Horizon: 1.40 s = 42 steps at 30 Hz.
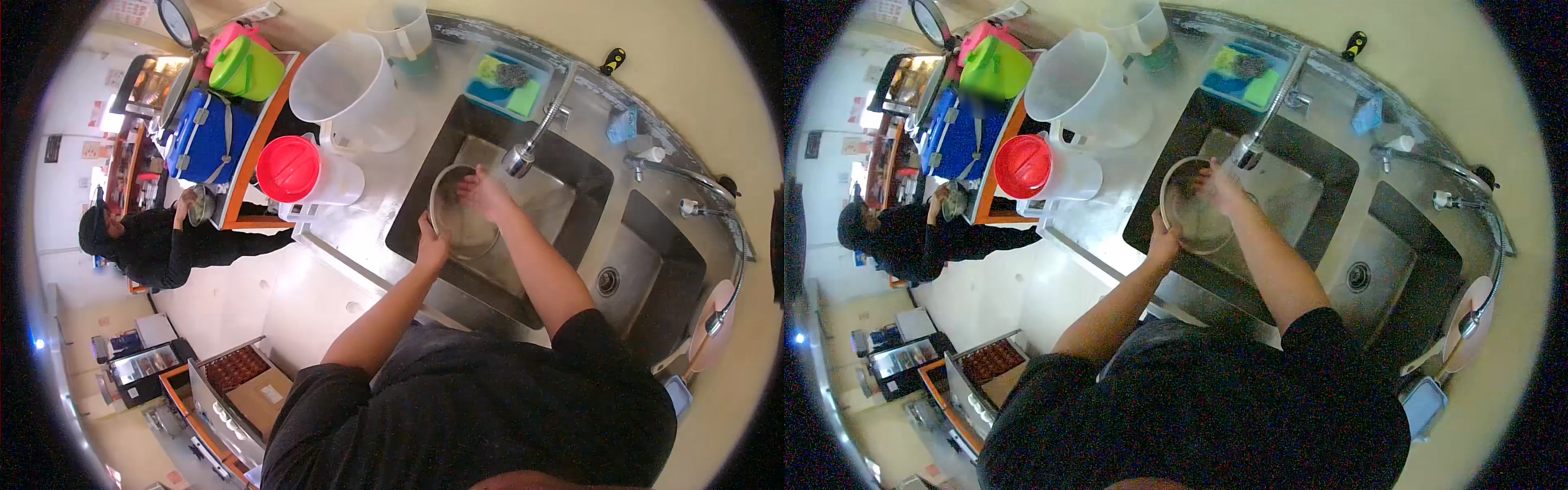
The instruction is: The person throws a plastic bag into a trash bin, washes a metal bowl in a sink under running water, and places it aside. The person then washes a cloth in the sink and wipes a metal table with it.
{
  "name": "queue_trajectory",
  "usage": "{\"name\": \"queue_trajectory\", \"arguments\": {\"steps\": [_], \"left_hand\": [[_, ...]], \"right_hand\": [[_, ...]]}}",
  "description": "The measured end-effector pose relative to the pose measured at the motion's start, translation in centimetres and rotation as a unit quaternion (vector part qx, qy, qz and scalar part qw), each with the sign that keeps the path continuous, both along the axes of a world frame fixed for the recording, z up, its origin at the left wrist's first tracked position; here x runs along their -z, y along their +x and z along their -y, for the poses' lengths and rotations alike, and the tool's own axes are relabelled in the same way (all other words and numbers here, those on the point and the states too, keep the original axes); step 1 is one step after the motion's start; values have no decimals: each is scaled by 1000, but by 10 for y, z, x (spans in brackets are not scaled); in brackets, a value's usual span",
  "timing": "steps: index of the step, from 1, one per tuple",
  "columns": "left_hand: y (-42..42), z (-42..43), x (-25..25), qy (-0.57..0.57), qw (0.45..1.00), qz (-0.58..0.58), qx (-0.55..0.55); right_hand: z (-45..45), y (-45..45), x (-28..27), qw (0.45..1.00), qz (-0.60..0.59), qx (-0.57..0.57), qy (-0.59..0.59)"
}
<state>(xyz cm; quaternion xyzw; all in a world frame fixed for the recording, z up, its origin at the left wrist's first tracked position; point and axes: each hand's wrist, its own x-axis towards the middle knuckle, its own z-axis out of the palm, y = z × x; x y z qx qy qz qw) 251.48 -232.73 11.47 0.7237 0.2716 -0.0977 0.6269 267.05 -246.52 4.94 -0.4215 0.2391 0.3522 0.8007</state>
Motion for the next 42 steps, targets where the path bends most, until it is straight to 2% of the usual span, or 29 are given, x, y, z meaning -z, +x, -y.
{"name": "queue_trajectory", "arguments": {"steps": [1,2,4,6,8,9,11,13,16,17,18,19,20,21,22,23,24,28,30,31,32,33,34,35,36,37,39,40,42], "left_hand": [[-1,4,-9,37,999,1,27],[-4,7,-1,37,999,2,25],[-11,7,16,192,969,127,84],[-15,7,13,251,942,195,103],[-15,-8,34,359,895,221,145],[-14,-9,4,305,924,165,164],[-20,-18,16,322,910,168,202],[-22,-22,-28,273,906,180,269],[-17,-23,-12,232,897,236,293],[-9,-21,-10,232,897,238,291],[1,-15,-11,205,905,253,272],[10,-11,-15,177,912,268,253],[22,-4,-33,228,888,283,280],[33,5,-25,229,887,287,279],[50,18,-11,259,864,310,301],[62,24,-15,289,838,333,321],[68,32,-18,305,841,308,325],[97,52,-23,359,821,233,378],[106,61,-45,504,727,171,433],[115,60,-32,506,725,173,435],[128,59,-8,381,826,180,374],[135,58,6,246,903,181,302],[137,58,2,249,902,183,302],[140,60,-2,134,953,153,223],[141,61,-5,16,983,119,137],[142,64,-9,20,983,122,133],[144,76,-4,-145,988,50,29],[143,80,-6,-145,988,51,27],[141,86,-10,13,981,12,192]], "right_hand": [[0,3,1,994,-72,21,75],[5,3,-18,995,-71,18,75],[2,1,-60,990,-133,39,27],[2,-2,-53,994,-46,-27,98],[2,-9,-57,993,-35,-29,111],[5,-11,-39,993,-37,-20,108],[17,-21,-37,994,-3,-9,106],[36,-39,-35,994,80,0,79],[61,-67,-48,986,150,-36,56],[75,-73,-35,951,264,-134,-84],[85,-78,-26,875,367,-226,-221],[91,-84,-31,873,369,-228,-223],[91,-94,-50,829,406,-293,-249],[91,-103,-62,778,441,-354,-273],[91,-110,-62,776,446,-351,-275],[94,-120,-59,709,479,-373,-359],[98,-128,-53,635,503,-390,-439],[105,-133,-33,605,526,-352,-483],[107,-133,-38,591,528,-352,-499],[106,-133,-40,576,531,-355,-510],[105,-133,-33,577,532,-354,-510],[103,-134,-21,606,507,-343,-508],[99,-131,-20,634,483,-331,-505],[98,-131,-18,635,485,-328,-504],[95,-131,-17,574,561,-308,-511],[88,-131,-20,508,632,-286,-511],[74,-127,-25,523,655,-260,-479],[73,-126,-25,538,672,-236,-450],[70,-125,-18,532,682,-231,-445]]}}
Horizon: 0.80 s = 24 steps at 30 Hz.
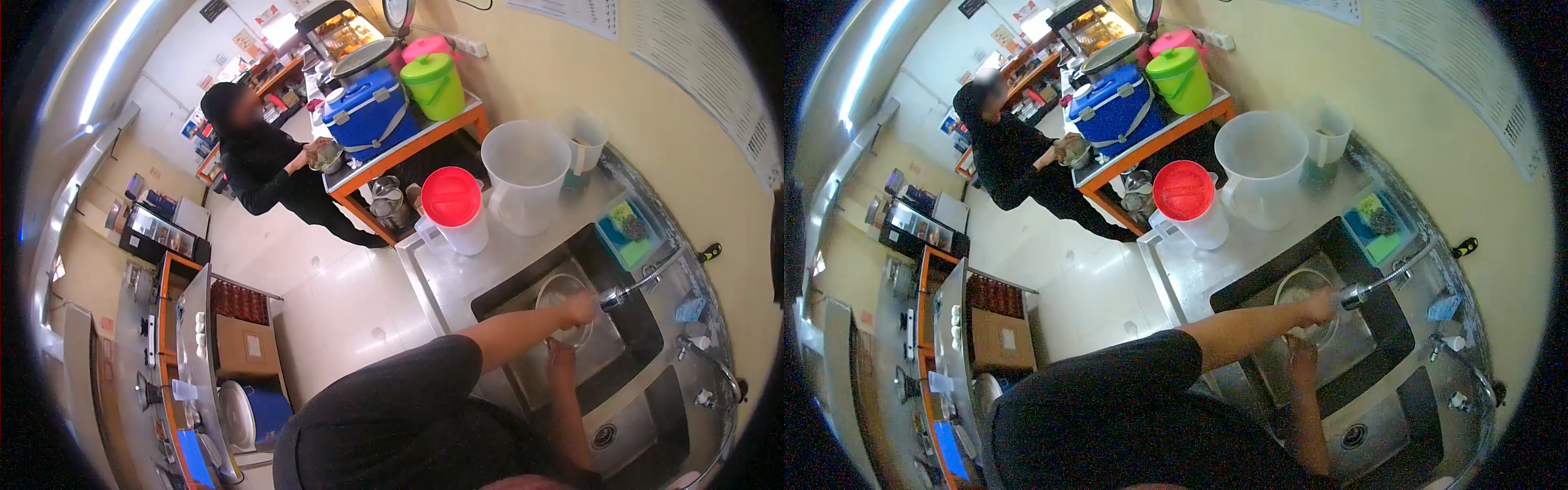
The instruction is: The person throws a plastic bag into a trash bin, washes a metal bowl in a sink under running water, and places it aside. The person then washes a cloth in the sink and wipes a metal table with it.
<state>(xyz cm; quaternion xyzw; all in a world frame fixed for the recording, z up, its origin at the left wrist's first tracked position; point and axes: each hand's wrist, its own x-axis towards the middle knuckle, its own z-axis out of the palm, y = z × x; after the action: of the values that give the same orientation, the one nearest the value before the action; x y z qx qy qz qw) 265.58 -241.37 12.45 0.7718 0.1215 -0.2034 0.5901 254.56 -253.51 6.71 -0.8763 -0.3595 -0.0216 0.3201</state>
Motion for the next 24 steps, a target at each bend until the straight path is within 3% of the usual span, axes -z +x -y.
{"name": "queue_trajectory", "arguments": {"steps": [4,6,7,9,10,12,13,16,17,18,19,20,21,22,23,24], "left_hand": [[17,5,24,93,988,45,113],[11,-5,45,-99,986,120,56],[4,-4,48,-97,987,120,55],[-7,3,49,86,953,259,-135],[-3,-2,47,82,953,259,-136],[0,-26,41,-65,993,52,87],[-4,-31,28,-67,993,51,84],[-14,-49,-21,-1,996,52,79],[-17,-59,-23,98,981,148,78],[-22,-68,-25,197,948,240,76],[-31,-79,-23,197,948,240,76],[-40,-91,-14,310,900,305,10],[-46,-102,-6,417,831,364,-57],[-49,-112,14,418,831,363,-56],[-54,-120,41,291,943,145,-71],[-59,-122,57,143,983,-84,-80]], "right_hand": [[2,-9,-3,1000,-4,29,0],[6,-5,-8,999,-16,24,-37],[7,-3,-12,997,-26,22,-75],[5,1,-26,995,-53,16,-86],[8,2,-31,991,-81,13,-103],[10,-1,-29,991,-67,14,-113],[8,-1,-28,992,-49,14,-113],[10,1,-22,999,-12,4,-51],[14,1,-29,999,-12,4,-52],[20,1,-38,988,-94,16,-120],[24,0,-43,966,-175,27,-187],[30,1,-32,966,-176,27,-186],[39,4,-16,983,-97,7,-157],[43,5,-8,992,-17,-14,-126],[44,4,-10,992,-19,-14,-126],[44,3,-23,994,-21,-15,-107]]}}
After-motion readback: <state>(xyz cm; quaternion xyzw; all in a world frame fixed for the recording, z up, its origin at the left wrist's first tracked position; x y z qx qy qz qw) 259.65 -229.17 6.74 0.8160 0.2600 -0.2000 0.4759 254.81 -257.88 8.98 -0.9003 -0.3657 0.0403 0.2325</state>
